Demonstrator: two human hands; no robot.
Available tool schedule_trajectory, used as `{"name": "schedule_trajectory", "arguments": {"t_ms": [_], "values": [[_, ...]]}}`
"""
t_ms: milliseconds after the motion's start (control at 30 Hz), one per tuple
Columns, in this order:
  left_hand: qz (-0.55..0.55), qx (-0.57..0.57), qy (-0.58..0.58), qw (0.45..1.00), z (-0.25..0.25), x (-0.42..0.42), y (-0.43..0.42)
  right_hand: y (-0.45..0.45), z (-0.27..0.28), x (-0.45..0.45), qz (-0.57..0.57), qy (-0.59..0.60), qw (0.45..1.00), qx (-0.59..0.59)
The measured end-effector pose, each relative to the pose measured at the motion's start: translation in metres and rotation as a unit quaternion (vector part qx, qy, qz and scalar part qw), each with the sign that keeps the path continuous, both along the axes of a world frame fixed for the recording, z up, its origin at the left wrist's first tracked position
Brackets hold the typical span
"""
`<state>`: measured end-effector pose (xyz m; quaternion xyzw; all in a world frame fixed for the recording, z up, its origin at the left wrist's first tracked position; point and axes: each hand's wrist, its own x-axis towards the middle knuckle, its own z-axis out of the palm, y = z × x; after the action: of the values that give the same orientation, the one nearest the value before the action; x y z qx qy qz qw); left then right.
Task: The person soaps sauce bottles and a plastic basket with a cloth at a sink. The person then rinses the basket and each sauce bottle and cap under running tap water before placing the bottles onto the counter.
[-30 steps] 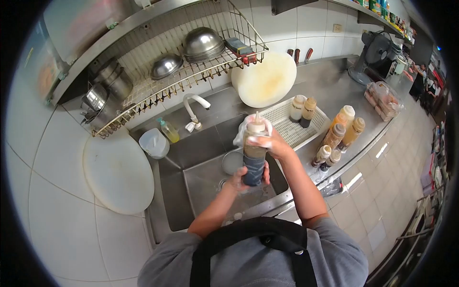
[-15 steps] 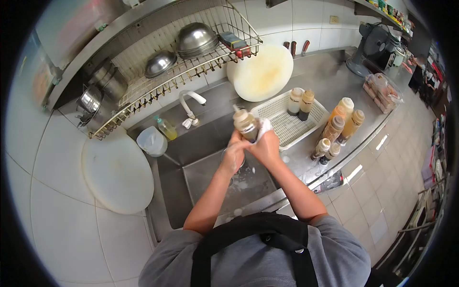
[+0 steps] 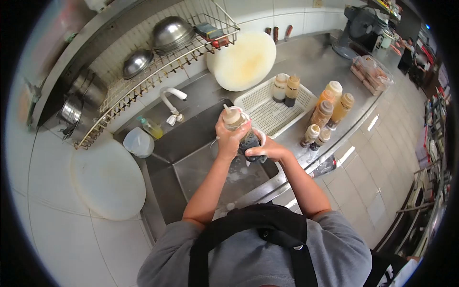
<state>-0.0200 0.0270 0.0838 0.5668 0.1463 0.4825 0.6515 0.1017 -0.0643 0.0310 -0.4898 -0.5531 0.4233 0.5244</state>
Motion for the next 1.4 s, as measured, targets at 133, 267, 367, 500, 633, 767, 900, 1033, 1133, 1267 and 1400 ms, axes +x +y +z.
{"name": "schedule_trajectory", "arguments": {"t_ms": [133, 267, 367, 500, 633, 767, 900, 1033, 1133, 1267, 1400], "values": [[-0.012, 0.135, 0.053, 0.989, -0.013, 0.023, -0.022, -0.039, -0.051, -0.004, -0.028, 0.403, 0.909, -0.103], [-0.063, 0.199, 0.06, 0.976, -0.062, 0.065, -0.05, -0.076, -0.075, 0.006, -0.317, 0.359, 0.868, -0.132], [-0.196, 0.015, 0.08, 0.977, -0.122, 0.11, -0.07, -0.098, -0.115, 0.039, -0.332, 0.467, 0.796, -0.194], [-0.267, 0.07, 0.172, 0.946, -0.149, 0.154, -0.083, -0.118, -0.13, 0.059, -0.337, 0.539, 0.748, -0.193], [-0.22, 0.236, 0.043, 0.945, -0.135, 0.171, -0.079, -0.118, -0.11, 0.068, -0.391, 0.538, 0.72, -0.198], [-0.094, 0.122, 0.082, 0.985, -0.13, 0.206, -0.009, -0.13, -0.111, 0.068, -0.353, 0.562, 0.72, -0.202], [0.059, 0.113, 0.21, 0.969, -0.146, 0.264, 0.084, -0.144, -0.118, 0.067, -0.223, 0.606, 0.735, -0.204], [0.071, 0.31, 0.269, 0.909, -0.143, 0.299, 0.145, -0.136, -0.121, 0.061, -0.173, 0.569, 0.776, -0.208], [-0.07, 0.315, 0.298, 0.898, -0.146, 0.306, 0.162, -0.125, -0.11, 0.059, -0.141, 0.638, 0.728, -0.205], [-0.026, 0.252, 0.301, 0.919, -0.144, 0.286, 0.149, -0.101, -0.079, 0.053, 0.03, 0.705, 0.691, -0.157], [-0.072, 0.02, 0.191, 0.979, -0.109, 0.232, 0.142, -0.062, -0.058, 0.048, -0.25, 0.396, 0.869, -0.16]]}}
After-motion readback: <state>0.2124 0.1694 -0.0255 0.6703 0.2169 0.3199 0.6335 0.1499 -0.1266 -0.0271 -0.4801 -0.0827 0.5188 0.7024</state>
